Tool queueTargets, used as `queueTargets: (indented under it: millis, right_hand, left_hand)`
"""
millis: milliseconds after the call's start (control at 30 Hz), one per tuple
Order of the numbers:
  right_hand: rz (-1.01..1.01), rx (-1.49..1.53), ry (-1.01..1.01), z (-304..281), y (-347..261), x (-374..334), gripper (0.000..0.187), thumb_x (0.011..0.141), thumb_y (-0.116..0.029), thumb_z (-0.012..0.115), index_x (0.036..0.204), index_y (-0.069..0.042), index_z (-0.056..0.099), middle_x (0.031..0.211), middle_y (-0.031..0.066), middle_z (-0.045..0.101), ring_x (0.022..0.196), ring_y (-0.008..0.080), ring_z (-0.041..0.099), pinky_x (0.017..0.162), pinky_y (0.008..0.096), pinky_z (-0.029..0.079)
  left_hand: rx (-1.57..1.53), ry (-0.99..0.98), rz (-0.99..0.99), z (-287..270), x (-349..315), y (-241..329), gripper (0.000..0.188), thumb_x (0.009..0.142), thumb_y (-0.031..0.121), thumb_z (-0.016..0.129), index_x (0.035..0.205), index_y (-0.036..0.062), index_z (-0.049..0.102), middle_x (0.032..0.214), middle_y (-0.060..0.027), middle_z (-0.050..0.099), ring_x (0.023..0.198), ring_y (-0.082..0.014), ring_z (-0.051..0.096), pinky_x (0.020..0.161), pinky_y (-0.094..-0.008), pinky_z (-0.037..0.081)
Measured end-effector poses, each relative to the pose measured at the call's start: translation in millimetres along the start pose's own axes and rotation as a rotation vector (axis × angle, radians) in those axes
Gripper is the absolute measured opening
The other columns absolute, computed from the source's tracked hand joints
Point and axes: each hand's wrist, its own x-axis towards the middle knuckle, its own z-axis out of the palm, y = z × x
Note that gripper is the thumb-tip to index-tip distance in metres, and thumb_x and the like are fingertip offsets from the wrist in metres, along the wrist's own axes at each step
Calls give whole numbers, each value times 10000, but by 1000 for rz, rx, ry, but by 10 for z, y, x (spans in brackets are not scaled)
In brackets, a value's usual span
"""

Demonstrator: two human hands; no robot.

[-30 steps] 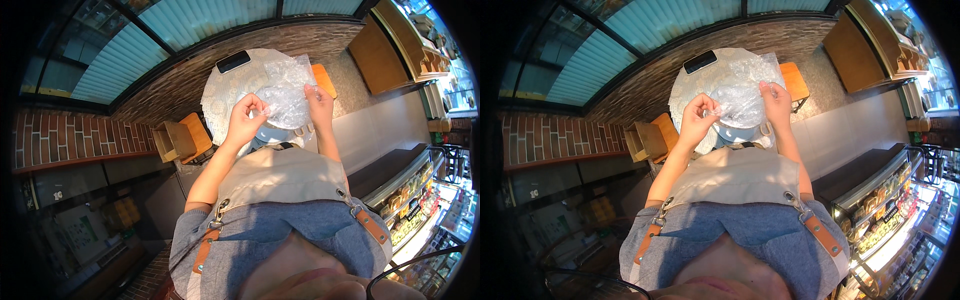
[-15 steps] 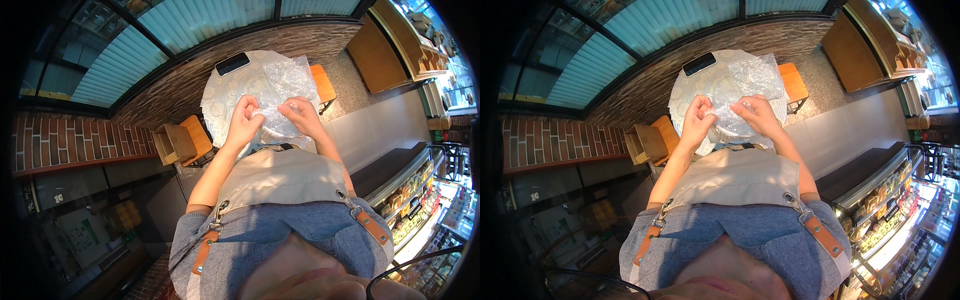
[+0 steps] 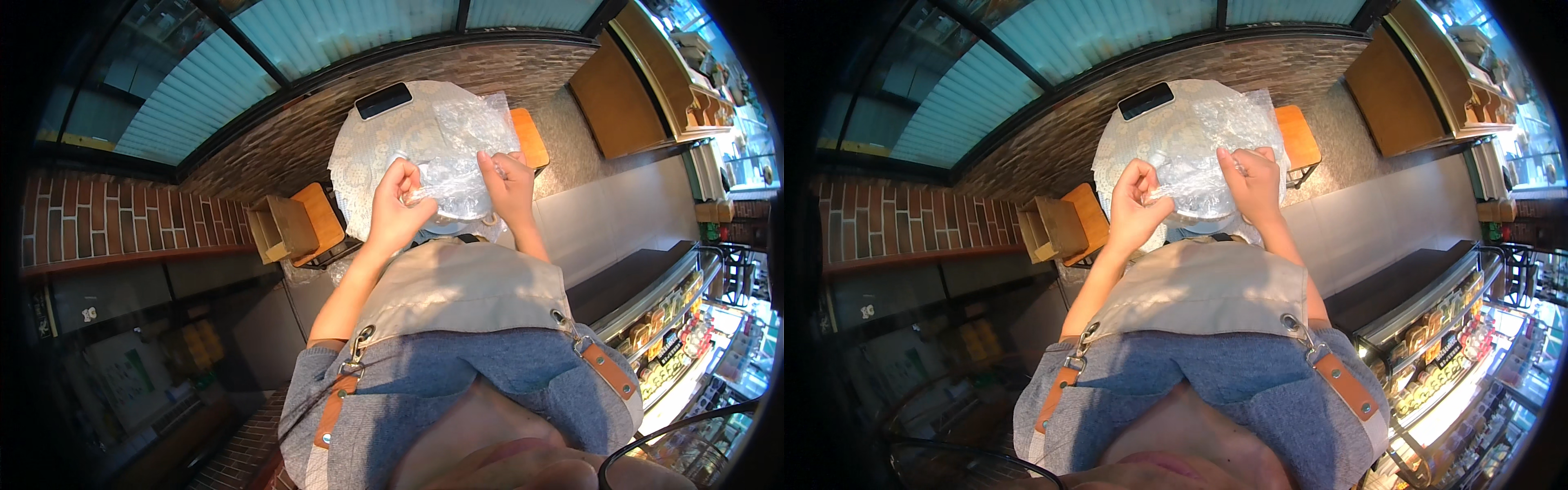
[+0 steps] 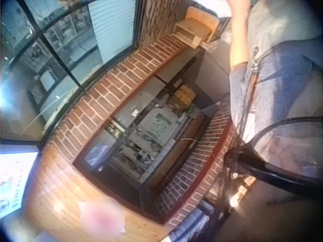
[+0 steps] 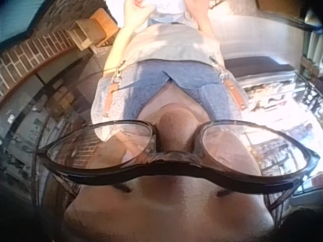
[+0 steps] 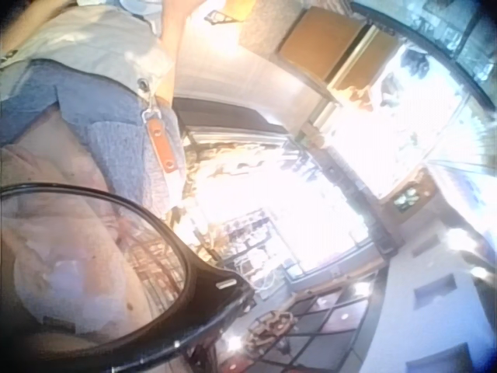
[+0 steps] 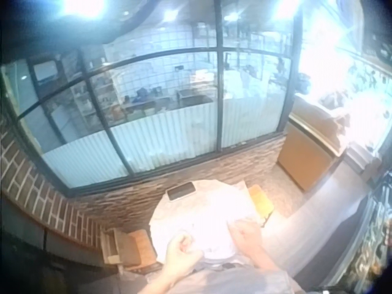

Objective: The person unwraps a white lamp from bubble wrap, then assembles it by attaching the base, stem, and shade. They use a screwdriver to secure the components and inspect the finished lamp.

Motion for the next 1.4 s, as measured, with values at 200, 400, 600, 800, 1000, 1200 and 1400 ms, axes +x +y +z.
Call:
queueTargets:
  millis: [200,400,600,800,1000,1200,1400]
  right_hand:
    - [317,575,-464,-118,-97,-20,324,952,-245,615,715,-26,596,630,14,576,599,88,488,585,269,390]
    - [527,721,-398,-117,-179,-19,316,972,-272,589,755,-42,595,660,5,592,590,62,509,547,225,399]
    - [671,750,-221,-83,-111,42,308,957,-280,616,730,-76,575,629,-4,562,555,47,484,504,215,365]
    - [559,583,-268,30,-33,-38,334,950,-261,622,702,-44,569,569,-4,524,517,56,429,471,235,331]
    - [303,145,-195,13,-68,-27,347,929,-236,633,695,9,558,549,114,484,479,152,414,474,329,354]
    - [174,22,-115,17,-133,38,355,921,-225,635,669,3,531,561,151,492,474,278,436,468,371,364]
    - [-5,-98,-71,124,5,61,340,907,-226,644,657,-29,525,588,155,527,524,342,525,475,415,395]
  left_hand:
    - [467,-322,31,-130,63,201,432,724,162,740,1133,81,627,594,-36,458,581,-170,460,608,-279,379]
    - [813,-403,427,-32,87,198,385,749,202,749,1098,91,632,1125,-127,567,973,-315,558,824,-385,445]
    - [769,-404,794,153,169,160,407,689,101,750,1059,25,598,1150,-117,552,1048,-331,552,868,-412,458]
    - [864,-511,735,220,205,212,430,614,30,692,1037,45,613,1077,-103,533,973,-297,524,824,-395,453]
    - [969,-688,679,167,218,196,205,656,33,647,851,51,582,951,-73,520,908,-260,514,757,-367,451]
    - [755,-615,851,195,267,244,150,667,53,652,773,49,546,881,-56,512,865,-257,498,719,-380,459]
    - [860,-673,597,255,252,273,214,678,67,703,811,41,538,800,-79,563,817,-296,518,678,-408,464]
